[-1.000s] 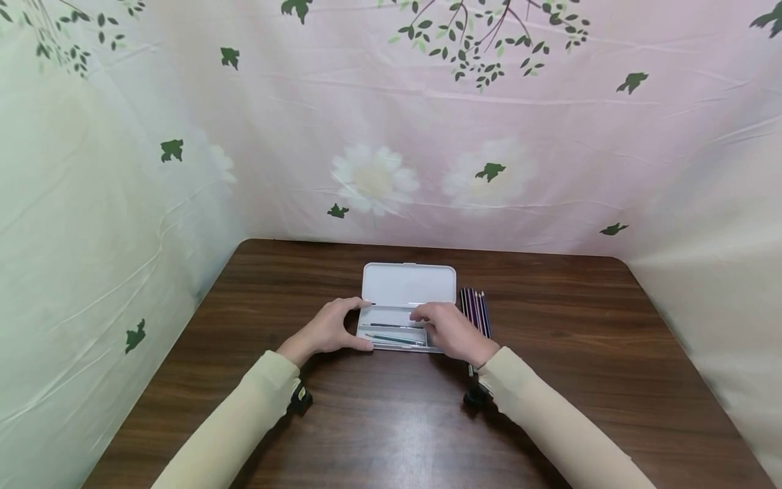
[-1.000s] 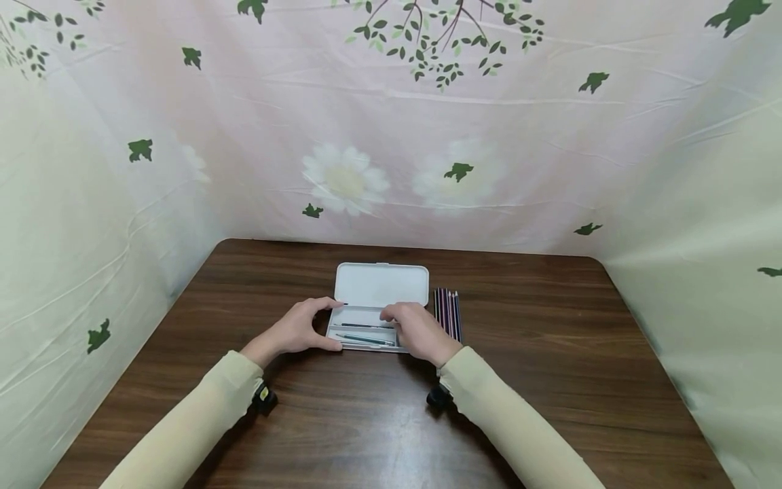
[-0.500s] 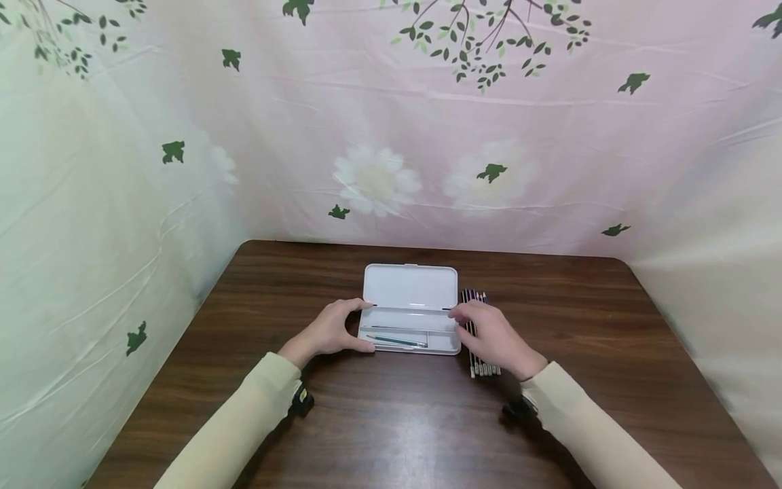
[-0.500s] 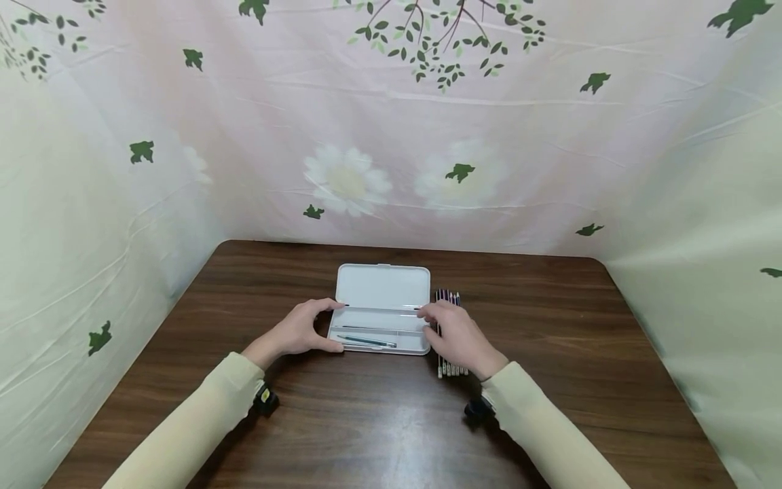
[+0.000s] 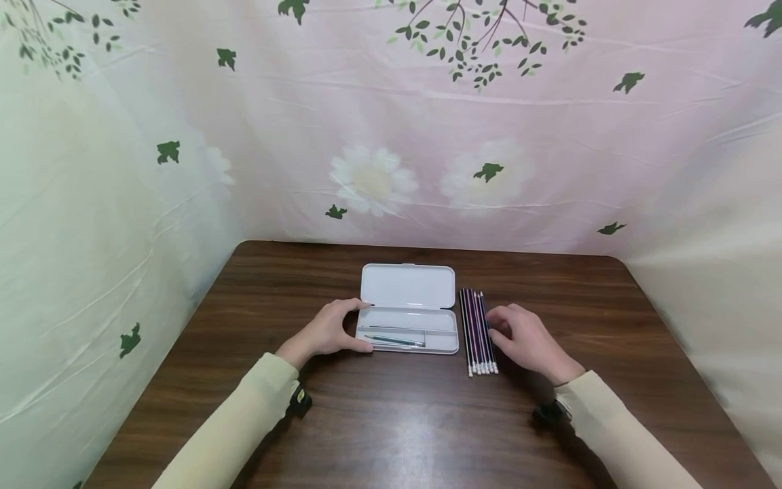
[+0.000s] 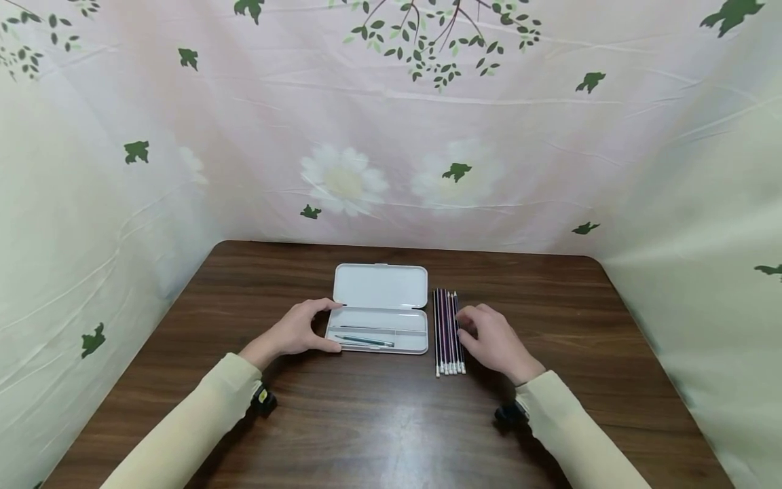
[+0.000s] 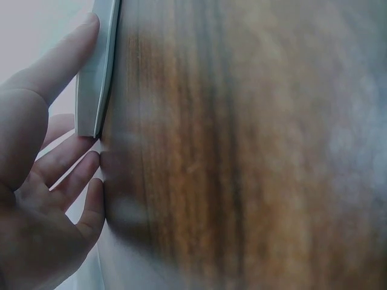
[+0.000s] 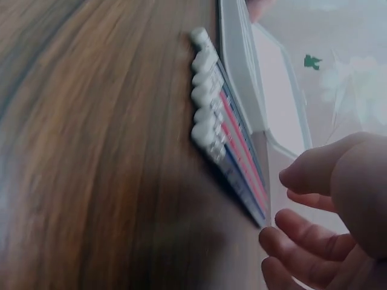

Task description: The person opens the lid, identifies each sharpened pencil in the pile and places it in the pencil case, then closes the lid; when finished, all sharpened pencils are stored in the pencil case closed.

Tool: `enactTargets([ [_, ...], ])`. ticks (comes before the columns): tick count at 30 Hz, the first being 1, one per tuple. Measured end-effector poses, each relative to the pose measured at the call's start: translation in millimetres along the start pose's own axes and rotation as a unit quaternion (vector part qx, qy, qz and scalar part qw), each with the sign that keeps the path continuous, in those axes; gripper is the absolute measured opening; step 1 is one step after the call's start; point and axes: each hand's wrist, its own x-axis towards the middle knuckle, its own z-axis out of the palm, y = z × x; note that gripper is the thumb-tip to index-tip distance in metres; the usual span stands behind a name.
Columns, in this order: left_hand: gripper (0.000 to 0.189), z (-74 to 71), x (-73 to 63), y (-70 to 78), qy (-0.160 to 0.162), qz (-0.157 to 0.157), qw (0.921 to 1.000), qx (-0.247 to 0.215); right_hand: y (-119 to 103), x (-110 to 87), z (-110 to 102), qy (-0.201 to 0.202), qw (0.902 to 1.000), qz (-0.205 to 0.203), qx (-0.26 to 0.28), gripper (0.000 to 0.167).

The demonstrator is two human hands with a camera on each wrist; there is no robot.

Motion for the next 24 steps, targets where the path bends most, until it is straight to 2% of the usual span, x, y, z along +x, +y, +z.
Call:
enactTargets([
  [10,0.091,-2.6,0.7,0.1,0.0,0.0,1.0,0.001,8.3,1.4,3.0,-0.017,0.9991,0.04,-0.001,0.023],
  [24,0.091,-0.9,1.9,-0.6,-0.004,0.004,1.0,0.002,8.7,5.9,5.6,-0.036,0.9971,0.064,-0.017,0.03],
])
